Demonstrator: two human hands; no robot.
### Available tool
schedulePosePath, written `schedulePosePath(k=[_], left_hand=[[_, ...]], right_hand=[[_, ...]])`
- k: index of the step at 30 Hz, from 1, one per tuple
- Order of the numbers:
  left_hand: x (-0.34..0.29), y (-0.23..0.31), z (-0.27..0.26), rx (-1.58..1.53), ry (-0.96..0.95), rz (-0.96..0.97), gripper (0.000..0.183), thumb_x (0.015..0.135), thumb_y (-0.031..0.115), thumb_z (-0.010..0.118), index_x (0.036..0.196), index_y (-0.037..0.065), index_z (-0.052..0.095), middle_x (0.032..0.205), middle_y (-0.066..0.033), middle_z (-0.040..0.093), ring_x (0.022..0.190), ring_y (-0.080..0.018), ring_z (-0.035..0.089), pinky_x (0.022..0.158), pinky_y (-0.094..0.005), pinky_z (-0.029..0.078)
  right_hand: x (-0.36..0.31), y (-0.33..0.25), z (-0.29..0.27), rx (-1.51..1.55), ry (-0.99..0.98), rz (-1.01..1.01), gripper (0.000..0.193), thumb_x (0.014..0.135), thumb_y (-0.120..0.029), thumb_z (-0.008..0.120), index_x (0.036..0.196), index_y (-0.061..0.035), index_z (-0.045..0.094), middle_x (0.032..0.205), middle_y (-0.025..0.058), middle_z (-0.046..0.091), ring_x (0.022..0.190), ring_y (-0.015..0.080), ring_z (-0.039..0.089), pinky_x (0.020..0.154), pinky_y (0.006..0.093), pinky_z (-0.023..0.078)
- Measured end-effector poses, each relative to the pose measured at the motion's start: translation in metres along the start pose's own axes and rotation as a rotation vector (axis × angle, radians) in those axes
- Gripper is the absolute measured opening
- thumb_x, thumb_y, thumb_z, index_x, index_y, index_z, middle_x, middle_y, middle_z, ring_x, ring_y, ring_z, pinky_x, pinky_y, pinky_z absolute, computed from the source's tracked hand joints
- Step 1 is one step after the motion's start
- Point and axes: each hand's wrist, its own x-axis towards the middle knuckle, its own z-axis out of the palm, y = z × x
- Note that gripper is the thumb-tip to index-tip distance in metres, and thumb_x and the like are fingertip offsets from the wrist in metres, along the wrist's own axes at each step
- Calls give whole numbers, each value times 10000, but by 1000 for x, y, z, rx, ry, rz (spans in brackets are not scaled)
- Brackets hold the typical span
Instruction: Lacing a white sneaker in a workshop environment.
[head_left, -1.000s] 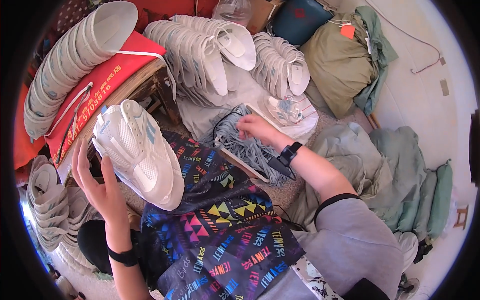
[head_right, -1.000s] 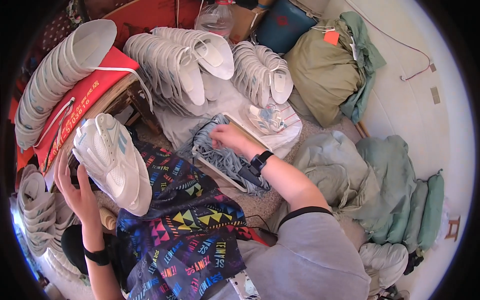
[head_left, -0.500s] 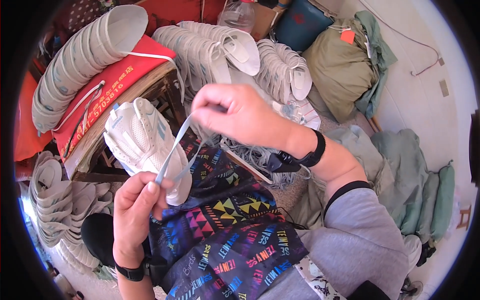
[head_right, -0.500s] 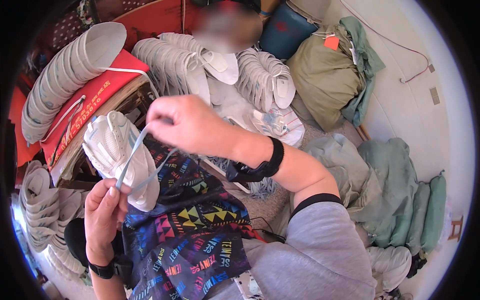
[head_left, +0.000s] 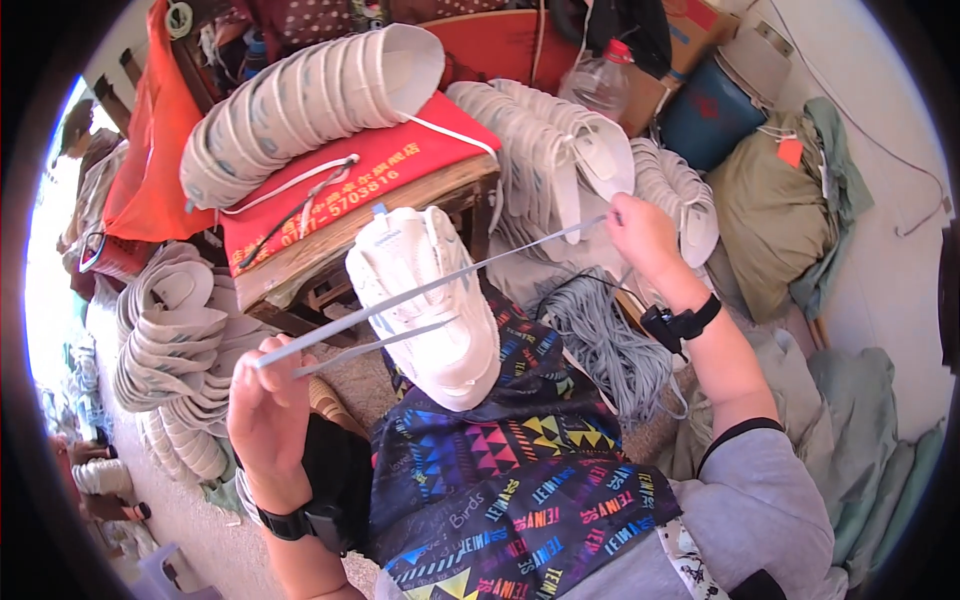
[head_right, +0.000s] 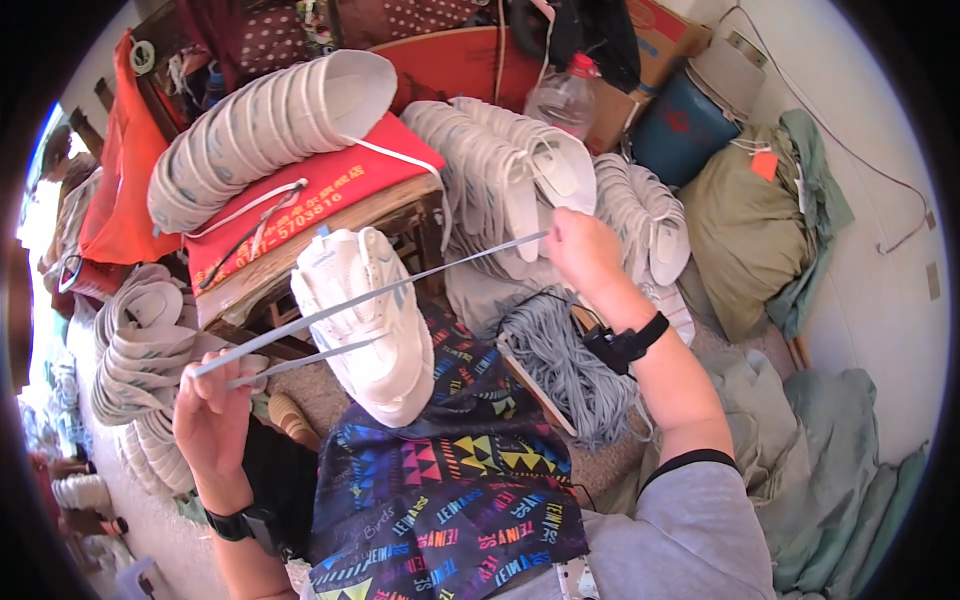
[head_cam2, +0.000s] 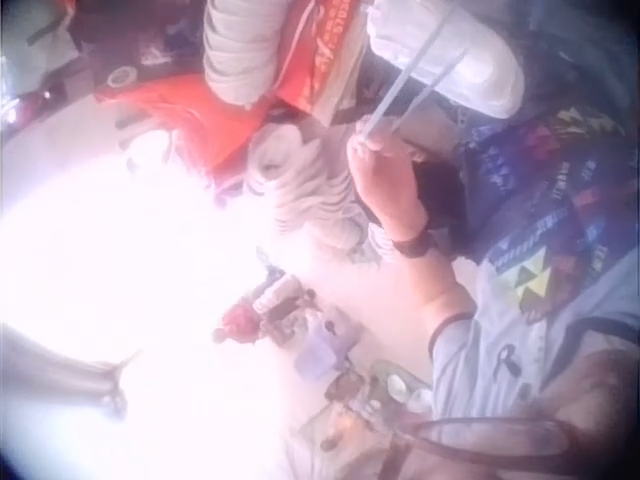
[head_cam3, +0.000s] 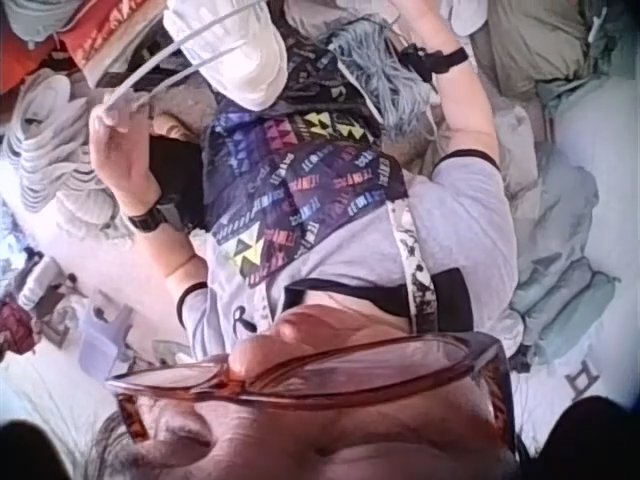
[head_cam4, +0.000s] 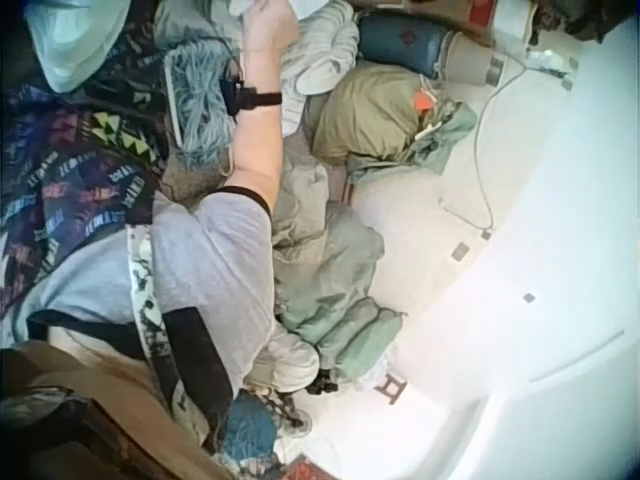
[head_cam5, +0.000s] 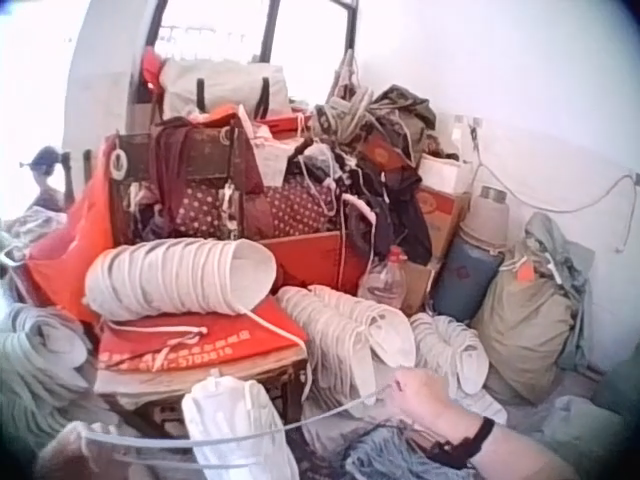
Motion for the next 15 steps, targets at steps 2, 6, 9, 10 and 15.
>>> schedulePosePath(k=[2, 6, 9, 10, 15], left_hand=[[0, 17, -2, -81, 24, 45, 178, 924, 201, 559, 789, 90, 525, 774, -16, 438, 886, -179, 417, 882, -379, 383], [-4, 36, -10, -214, 59, 99, 190, 935, 179, 530, 768, 101, 483, 764, -7, 405, 877, -188, 419, 959, -432, 387], [1, 19, 4, -119, 55, -59, 168, 935, 167, 544, 815, 52, 519, 806, -53, 491, 821, -221, 484, 801, -409, 481], [0, 10, 10, 69, 12, -127, 140, 942, 152, 550, 903, 20, 573, 788, -74, 547, 742, -208, 523, 700, -353, 485], [16, -45, 76, 694, -84, -498, 208, 970, 174, 572, 970, 3, 691, 660, 56, 491, 595, -25, 423, 533, -201, 340]], right_hand=[[9, 19, 1, -239, -7, 122, 124, 810, -186, 590, 805, -67, 622, 760, 171, 651, 748, 382, 642, 654, 495, 503], [19, 79, 14, -356, 8, 144, 129, 799, -171, 582, 822, -58, 640, 764, 178, 656, 757, 391, 647, 668, 497, 508], [19, 112, 27, -480, -68, 253, 155, 793, -152, 572, 868, -54, 667, 799, 189, 667, 788, 394, 654, 686, 495, 515], [23, 109, 36, -533, -198, 179, 169, 791, -126, 570, 899, -47, 673, 833, 196, 670, 797, 389, 653, 697, 484, 517], [15, -71, 40, 931, -289, -53, 179, 933, -104, 577, 1089, -26, 618, 883, 56, 640, 840, 129, 615, 750, 301, 503]])
